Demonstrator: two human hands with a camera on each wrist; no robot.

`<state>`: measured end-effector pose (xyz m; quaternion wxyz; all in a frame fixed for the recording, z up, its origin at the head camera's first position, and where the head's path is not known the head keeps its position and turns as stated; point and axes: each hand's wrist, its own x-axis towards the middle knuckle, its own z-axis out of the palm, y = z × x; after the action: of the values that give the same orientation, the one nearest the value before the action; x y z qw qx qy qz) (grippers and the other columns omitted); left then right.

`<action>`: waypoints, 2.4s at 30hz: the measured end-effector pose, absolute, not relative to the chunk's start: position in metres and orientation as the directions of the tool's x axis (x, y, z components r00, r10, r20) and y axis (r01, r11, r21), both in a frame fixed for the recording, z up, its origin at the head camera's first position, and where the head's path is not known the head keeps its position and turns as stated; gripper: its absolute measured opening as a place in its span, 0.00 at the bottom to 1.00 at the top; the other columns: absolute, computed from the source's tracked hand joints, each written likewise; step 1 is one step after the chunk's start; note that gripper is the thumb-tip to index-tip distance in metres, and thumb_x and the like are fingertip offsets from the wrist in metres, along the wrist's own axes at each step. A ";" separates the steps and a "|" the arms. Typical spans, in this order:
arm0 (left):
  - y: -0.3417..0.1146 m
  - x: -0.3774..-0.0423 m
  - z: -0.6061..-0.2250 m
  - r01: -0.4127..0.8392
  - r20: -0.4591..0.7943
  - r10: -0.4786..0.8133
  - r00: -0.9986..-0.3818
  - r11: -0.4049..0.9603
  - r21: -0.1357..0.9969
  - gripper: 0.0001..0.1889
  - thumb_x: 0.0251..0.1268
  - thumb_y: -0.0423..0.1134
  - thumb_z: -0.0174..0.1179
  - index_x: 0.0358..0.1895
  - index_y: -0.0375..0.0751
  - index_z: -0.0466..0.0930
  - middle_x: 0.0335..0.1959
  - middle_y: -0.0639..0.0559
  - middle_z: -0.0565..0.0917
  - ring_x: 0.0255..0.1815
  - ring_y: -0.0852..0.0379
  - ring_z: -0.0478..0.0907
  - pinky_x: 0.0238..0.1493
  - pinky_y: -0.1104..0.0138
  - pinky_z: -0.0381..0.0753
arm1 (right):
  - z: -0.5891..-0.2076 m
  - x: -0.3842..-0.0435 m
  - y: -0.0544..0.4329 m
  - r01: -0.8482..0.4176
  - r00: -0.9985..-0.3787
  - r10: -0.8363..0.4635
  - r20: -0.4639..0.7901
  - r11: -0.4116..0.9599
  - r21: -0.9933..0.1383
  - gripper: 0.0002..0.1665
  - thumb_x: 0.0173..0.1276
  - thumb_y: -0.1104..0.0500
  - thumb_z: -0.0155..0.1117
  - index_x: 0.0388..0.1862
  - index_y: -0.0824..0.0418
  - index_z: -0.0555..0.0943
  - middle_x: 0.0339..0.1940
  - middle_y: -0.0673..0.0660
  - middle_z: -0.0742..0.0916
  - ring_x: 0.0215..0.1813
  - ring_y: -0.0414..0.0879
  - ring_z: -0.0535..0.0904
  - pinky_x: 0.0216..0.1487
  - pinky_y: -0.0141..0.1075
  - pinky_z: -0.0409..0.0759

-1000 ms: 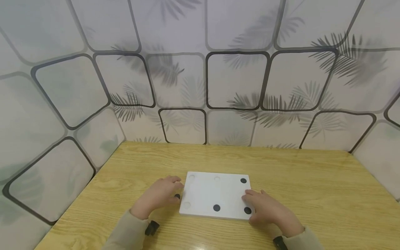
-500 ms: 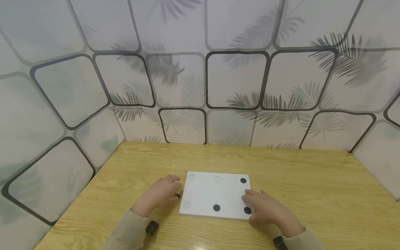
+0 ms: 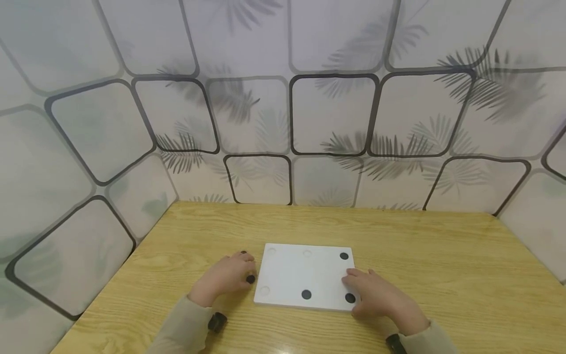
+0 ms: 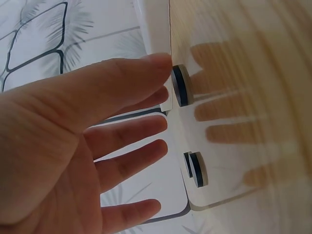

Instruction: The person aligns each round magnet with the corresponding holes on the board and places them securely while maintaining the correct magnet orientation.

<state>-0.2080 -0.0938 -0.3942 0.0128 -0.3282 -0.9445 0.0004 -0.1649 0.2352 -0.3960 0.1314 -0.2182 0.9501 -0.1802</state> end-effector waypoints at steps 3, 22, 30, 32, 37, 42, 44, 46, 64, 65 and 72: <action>-0.094 -0.208 -0.396 0.609 0.003 0.609 -0.793 0.793 0.014 0.06 0.48 0.42 0.65 0.30 0.48 0.80 0.44 0.50 0.76 0.45 0.50 0.72 0.40 0.52 0.73 | -0.396 -0.164 0.235 -0.374 -0.869 -0.467 -0.163 0.836 -0.400 0.36 0.39 0.61 0.70 0.51 0.72 0.73 0.56 0.69 0.72 0.59 0.63 0.64 0.58 0.60 0.49; -0.088 -0.211 -0.395 0.629 -0.022 0.628 -0.778 0.777 -0.032 0.06 0.48 0.42 0.65 0.27 0.51 0.77 0.32 0.56 0.73 0.34 0.57 0.70 0.33 0.61 0.72 | -0.396 -0.164 0.234 -0.349 -0.879 -0.444 -0.173 0.847 -0.402 0.36 0.40 0.62 0.69 0.51 0.71 0.73 0.57 0.68 0.71 0.60 0.62 0.63 0.59 0.58 0.48; -0.086 -0.213 -0.397 0.603 -0.058 0.600 -0.798 0.792 -0.098 0.07 0.49 0.43 0.65 0.28 0.47 0.78 0.37 0.54 0.75 0.39 0.54 0.71 0.34 0.61 0.73 | -0.394 -0.162 0.234 -0.345 -0.875 -0.448 -0.181 0.842 -0.416 0.35 0.41 0.62 0.70 0.52 0.72 0.73 0.57 0.69 0.70 0.60 0.62 0.62 0.59 0.59 0.48; -0.084 -0.213 -0.396 0.605 -0.065 0.602 -0.796 0.789 -0.105 0.07 0.49 0.42 0.64 0.31 0.46 0.79 0.38 0.53 0.75 0.39 0.54 0.71 0.35 0.61 0.73 | -0.394 -0.161 0.234 -0.349 -0.877 -0.447 -0.175 0.843 -0.409 0.35 0.41 0.62 0.70 0.51 0.72 0.73 0.57 0.69 0.70 0.60 0.62 0.62 0.59 0.59 0.48; -0.081 -0.212 -0.395 0.603 -0.092 0.596 -0.797 0.791 -0.098 0.05 0.50 0.40 0.64 0.31 0.46 0.80 0.40 0.52 0.75 0.41 0.53 0.70 0.37 0.60 0.73 | -0.395 -0.161 0.234 -0.368 -0.877 -0.455 -0.155 0.843 -0.392 0.36 0.40 0.62 0.70 0.51 0.73 0.73 0.57 0.70 0.71 0.60 0.62 0.63 0.59 0.59 0.48; -0.079 -0.211 -0.395 0.614 -0.115 0.604 -0.789 0.784 -0.094 0.06 0.49 0.42 0.65 0.27 0.46 0.78 0.45 0.51 0.74 0.44 0.53 0.69 0.39 0.60 0.73 | -0.396 -0.161 0.235 -0.395 -0.870 -0.474 -0.133 0.834 -0.384 0.36 0.39 0.62 0.70 0.50 0.74 0.73 0.56 0.70 0.71 0.59 0.63 0.64 0.58 0.60 0.49; -0.079 -0.210 -0.395 0.620 -0.122 0.610 -0.783 0.779 -0.089 0.07 0.48 0.43 0.66 0.24 0.47 0.77 0.46 0.50 0.74 0.46 0.52 0.69 0.41 0.59 0.72 | -0.396 -0.161 0.235 -0.395 -0.871 -0.473 -0.134 0.835 -0.384 0.36 0.39 0.61 0.70 0.50 0.74 0.72 0.56 0.70 0.71 0.59 0.63 0.64 0.58 0.60 0.49; -0.080 -0.210 -0.393 0.619 -0.128 0.609 -0.783 0.782 -0.071 0.08 0.47 0.43 0.66 0.23 0.47 0.76 0.47 0.49 0.73 0.49 0.50 0.68 0.44 0.56 0.71 | -0.395 -0.161 0.235 -0.385 -0.874 -0.466 -0.140 0.838 -0.387 0.36 0.40 0.61 0.70 0.50 0.74 0.73 0.56 0.70 0.71 0.59 0.63 0.63 0.58 0.59 0.49; -0.064 -0.203 -0.380 0.635 -0.143 0.622 -0.770 0.770 -0.070 0.08 0.50 0.40 0.64 0.21 0.45 0.75 0.65 0.44 0.59 0.66 0.44 0.50 0.56 0.49 0.61 | -0.394 -0.162 0.235 -0.364 -0.875 -0.455 -0.165 0.843 -0.397 0.36 0.41 0.61 0.70 0.51 0.73 0.72 0.57 0.70 0.71 0.60 0.62 0.63 0.59 0.59 0.48; -0.062 -0.202 -0.380 0.640 -0.147 0.627 -0.765 0.765 -0.075 0.08 0.50 0.40 0.64 0.20 0.46 0.75 0.65 0.44 0.59 0.66 0.44 0.50 0.56 0.49 0.60 | -0.394 -0.162 0.235 -0.364 -0.875 -0.455 -0.165 0.843 -0.397 0.36 0.41 0.61 0.70 0.51 0.73 0.72 0.57 0.70 0.71 0.60 0.62 0.63 0.59 0.59 0.48; -0.049 -0.193 -0.378 0.653 -0.188 0.629 -0.755 0.747 -0.123 0.11 0.49 0.40 0.64 0.17 0.47 0.72 0.65 0.49 0.60 0.67 0.47 0.49 0.57 0.48 0.58 | -0.394 -0.161 0.236 -0.391 -0.868 -0.476 -0.143 0.832 -0.393 0.36 0.41 0.61 0.70 0.51 0.73 0.72 0.56 0.70 0.71 0.59 0.63 0.63 0.58 0.60 0.49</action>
<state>-0.1934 -0.0493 -0.3782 -0.0673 -0.3437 -0.9323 0.0905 -0.1611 0.2359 -0.3936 0.1180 -0.2282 0.9498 -0.1785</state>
